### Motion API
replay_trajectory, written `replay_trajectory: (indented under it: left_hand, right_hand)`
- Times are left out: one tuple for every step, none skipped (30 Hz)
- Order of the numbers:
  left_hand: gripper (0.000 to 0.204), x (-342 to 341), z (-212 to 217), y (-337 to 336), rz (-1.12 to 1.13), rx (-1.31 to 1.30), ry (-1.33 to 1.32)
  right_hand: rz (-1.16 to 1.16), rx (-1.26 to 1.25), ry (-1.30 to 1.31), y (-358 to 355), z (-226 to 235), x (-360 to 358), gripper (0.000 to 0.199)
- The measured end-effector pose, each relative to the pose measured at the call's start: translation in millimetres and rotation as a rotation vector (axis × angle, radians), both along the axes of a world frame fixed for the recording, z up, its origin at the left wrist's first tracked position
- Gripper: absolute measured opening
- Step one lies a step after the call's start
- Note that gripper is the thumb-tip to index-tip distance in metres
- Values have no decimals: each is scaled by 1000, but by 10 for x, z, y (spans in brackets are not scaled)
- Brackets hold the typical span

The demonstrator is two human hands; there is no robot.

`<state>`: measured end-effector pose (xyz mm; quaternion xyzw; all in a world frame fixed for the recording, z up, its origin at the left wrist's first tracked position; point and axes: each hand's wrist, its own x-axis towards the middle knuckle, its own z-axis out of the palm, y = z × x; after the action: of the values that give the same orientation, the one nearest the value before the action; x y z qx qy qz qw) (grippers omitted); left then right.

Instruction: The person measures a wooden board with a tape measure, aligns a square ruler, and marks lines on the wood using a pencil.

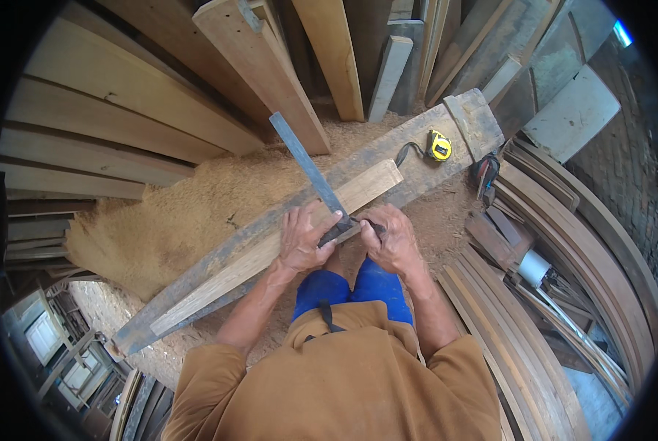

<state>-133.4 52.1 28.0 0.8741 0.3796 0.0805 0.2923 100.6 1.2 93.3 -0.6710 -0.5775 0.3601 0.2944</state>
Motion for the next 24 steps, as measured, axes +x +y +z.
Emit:
replay_trajectory:
  left_hand:
    - [75, 1, 7, -1, -1, 1, -2]
    - [75, 2, 16, 0, -2, -9, 0]
    - [75, 3, 7, 3, -3, -23, 4]
    - [75, 12, -1, 9, -4, -26, 5]
    - [75, 24, -8, 19, -5, -26, -1]
    - [75, 31, 0, 22, -5, -23, -8]
    - [75, 34, 5, 22, -7, -22, -8]
    - [75, 37, 10, 21, -11, -29, -4]
    - [74, 33, 8, 17, -11, -36, 2]
    - [74, 30, 5, 18, -11, -36, 2]
    - [73, 29, -1, 21, -12, -24, -14]
    - [73, 28, -4, 20, -12, -11, -30]
    - [73, 19, -7, 13, -11, -10, -31]
    - [72, 2, -10, 5, -4, -7, -15]
    - [72, 4, -11, 2, 1, -3, -3]
    - [72, 4, -10, 0, 1, -2, -6]
    - [72, 0, -8, -3, 2, 1, -9]
    - [73, 4, -14, 2, 2, 4, -12]
    - [73, 7, -22, 5, 2, 6, -14]
    - [73, 8, -35, 6, 1, 12, -28]
    - [73, 7, -45, 0, -3, 16, -41]
    - [73, 10, -44, 4, -5, 17, -43]
    - [74, 13, -43, 10, -16, 28, -33]
    - [75, 18, -39, 14, -25, 40, -23]
  right_hand:
    - [33, -28, -25, 4, 12, 22, 19]
    - [32, -26, -26, 26, 20, 3, 19]
    - [-54, 17, 36, 70, 7, -51, 20]
    - [-139, 61, 98, 111, -9, -91, 21]
    - [-141, 58, 99, 145, -56, -107, 21]
    - [-128, 43, 116, 166, -106, -124, 22]
    - [-115, 28, 132, 171, -131, -131, 22]
    - [-118, 29, 131, 157, -125, -123, 22]
    - [-101, 32, 138, 139, -126, -111, 22]
    - [-85, 34, 143, 117, -123, -92, 22]
    - [-86, 35, 142, 91, -97, -56, 22]
    - [-34, -25, 99, 61, -51, -4, 23]
    - [17, -84, 55, 33, -23, 35, 23]
    - [19, -83, 54, 6, -19, 56, 23]
    - [56, -155, -3, -22, -17, 85, 23]
    - [94, -226, -60, -36, -24, 99, 23]
    - [95, -225, -62, -46, -67, 90, 23]
    - [149, -290, -159, -57, -157, 70, 24]
    - [202, -356, -258, -65, -234, 39, 25]
    - [202, -354, -259, -52, -301, -24, 25]
    - [147, -452, -187, -35, -369, -126, 27]
    - [91, -549, -115, -25, -449, -211, 29]
    - [87, -548, -116, -64, -563, -300, 29]
    - [-71, -459, 200, -134, -698, -401, 29]
